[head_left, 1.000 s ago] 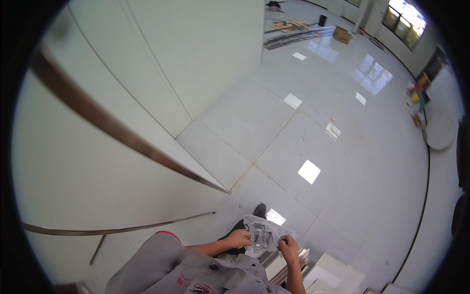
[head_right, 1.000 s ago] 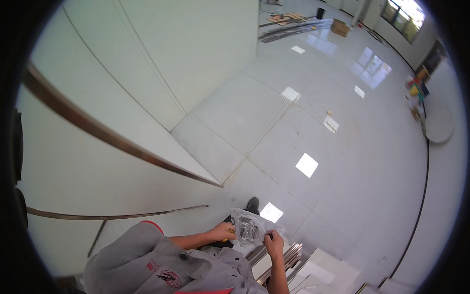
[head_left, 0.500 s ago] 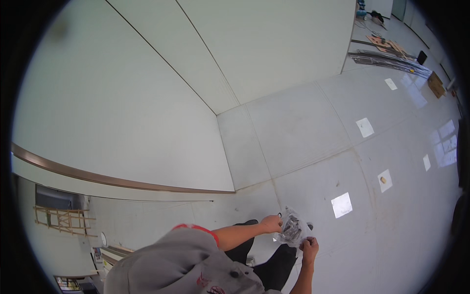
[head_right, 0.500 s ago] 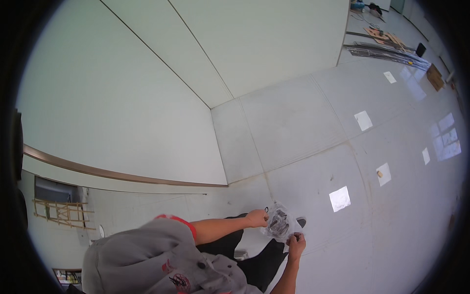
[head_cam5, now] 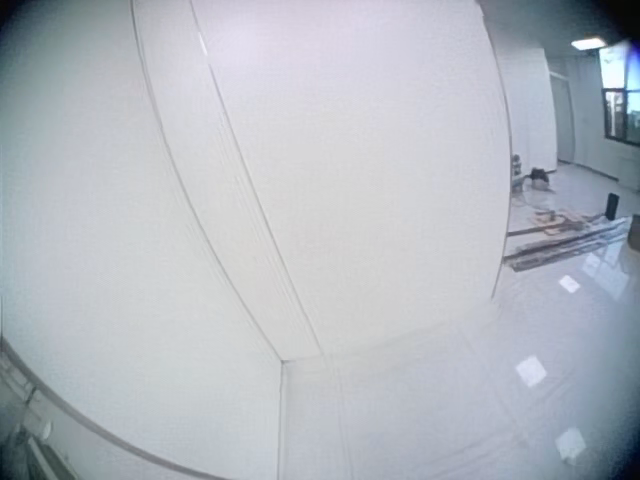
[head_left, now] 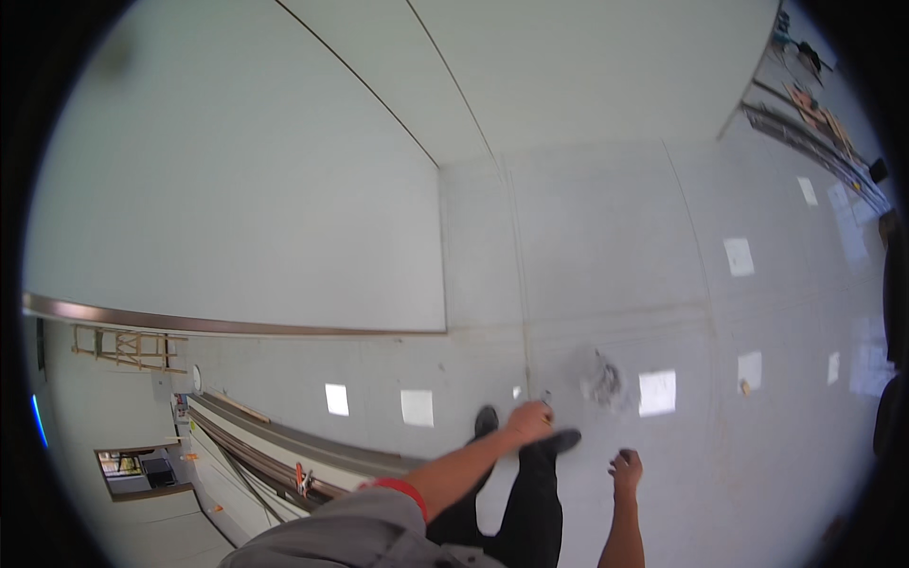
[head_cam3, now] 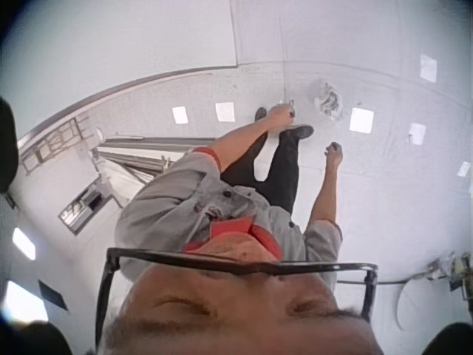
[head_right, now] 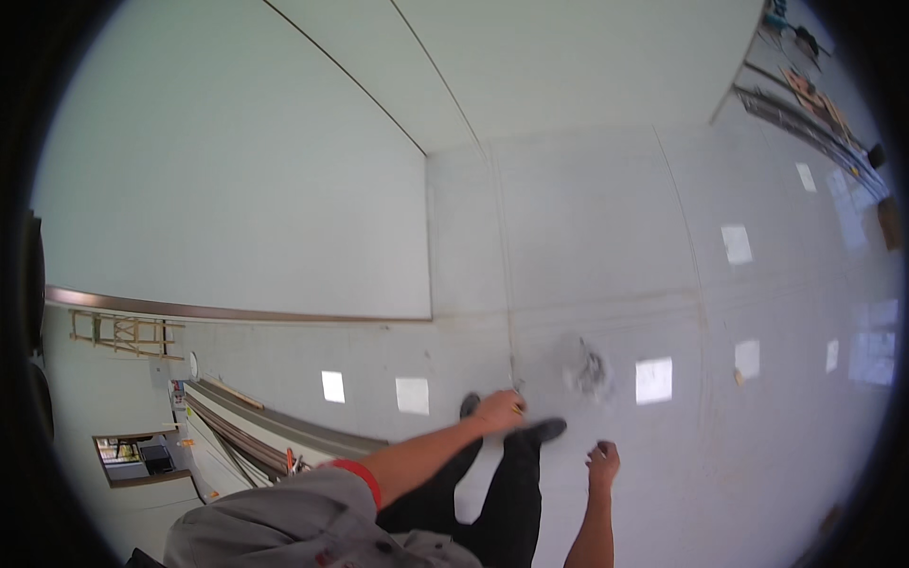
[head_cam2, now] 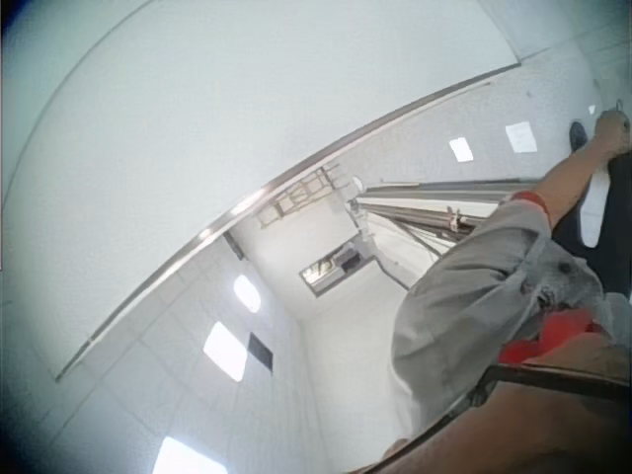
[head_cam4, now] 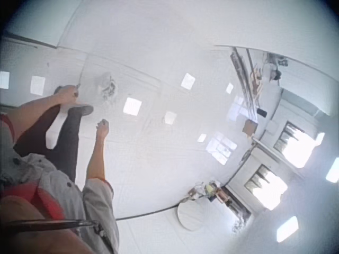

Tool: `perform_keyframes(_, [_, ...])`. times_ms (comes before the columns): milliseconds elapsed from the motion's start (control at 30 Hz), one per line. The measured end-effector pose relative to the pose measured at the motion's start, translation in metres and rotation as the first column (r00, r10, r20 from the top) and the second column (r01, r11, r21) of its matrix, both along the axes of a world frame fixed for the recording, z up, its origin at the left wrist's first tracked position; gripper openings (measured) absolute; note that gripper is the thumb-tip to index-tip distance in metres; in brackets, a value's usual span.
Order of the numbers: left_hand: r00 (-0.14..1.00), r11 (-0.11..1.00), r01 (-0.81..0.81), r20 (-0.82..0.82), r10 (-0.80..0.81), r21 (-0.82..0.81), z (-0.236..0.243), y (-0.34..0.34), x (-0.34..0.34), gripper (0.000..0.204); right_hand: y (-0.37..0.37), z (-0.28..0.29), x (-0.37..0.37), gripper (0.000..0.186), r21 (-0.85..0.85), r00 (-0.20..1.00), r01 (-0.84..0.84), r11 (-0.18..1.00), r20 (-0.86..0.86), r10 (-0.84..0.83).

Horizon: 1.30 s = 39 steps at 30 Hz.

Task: The person measures and cuts a wooden trim piece using a square and angle grinder, then applies adhesive with a caulking gun and installs the trim along the wall base. The person also handles a small plastic bag and places the trim into the corner.

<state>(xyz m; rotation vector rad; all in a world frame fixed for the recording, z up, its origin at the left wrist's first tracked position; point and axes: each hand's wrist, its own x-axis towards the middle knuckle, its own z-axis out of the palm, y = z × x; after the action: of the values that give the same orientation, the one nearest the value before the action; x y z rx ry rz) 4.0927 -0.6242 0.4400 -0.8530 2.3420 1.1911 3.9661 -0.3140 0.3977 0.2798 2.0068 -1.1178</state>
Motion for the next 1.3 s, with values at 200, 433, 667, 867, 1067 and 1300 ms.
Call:
perform_keyframes(200, [0.932,0.994,-0.109,0.350,0.096,0.016,0.052,-0.018,0.200,0.032,0.059,0.071,0.056,0.025,0.106,0.972,-0.167,0.980,0.186,0.145])
perform_keyframes(433, [0.788,0.989,-0.144,0.608,0.098,0.027,0.107,-0.045,0.404,0.039,0.103,0.143,0.124,0.024,0.174,0.955,-0.086,0.981,0.294,0.031])
perform_keyframes(667, [0.876,0.968,-0.245,0.440,0.198,0.052,0.149,-0.092,0.345,0.057,0.044,0.207,0.133,0.028,0.067,0.970,-0.024,0.997,0.242,0.008])
perform_keyframes(867, [0.852,0.873,-0.455,0.369,0.371,0.173,0.198,-0.111,0.273,0.063,0.008,0.269,0.130,0.029,-0.006,0.987,-0.008,1.000,0.159,0.009])
perform_keyframes(1067, [0.904,0.942,-0.319,0.331,0.270,0.103,0.192,-0.135,0.279,0.064,0.081,0.273,0.150,0.036,0.034,0.987,-0.037,0.999,0.157,0.032])
perform_keyframes(1300, [0.820,0.935,-0.351,0.500,0.278,0.056,0.193,-0.150,0.283,0.062,0.159,0.240,0.126,0.025,0.071,0.937,0.261,0.963,0.221,-0.270])
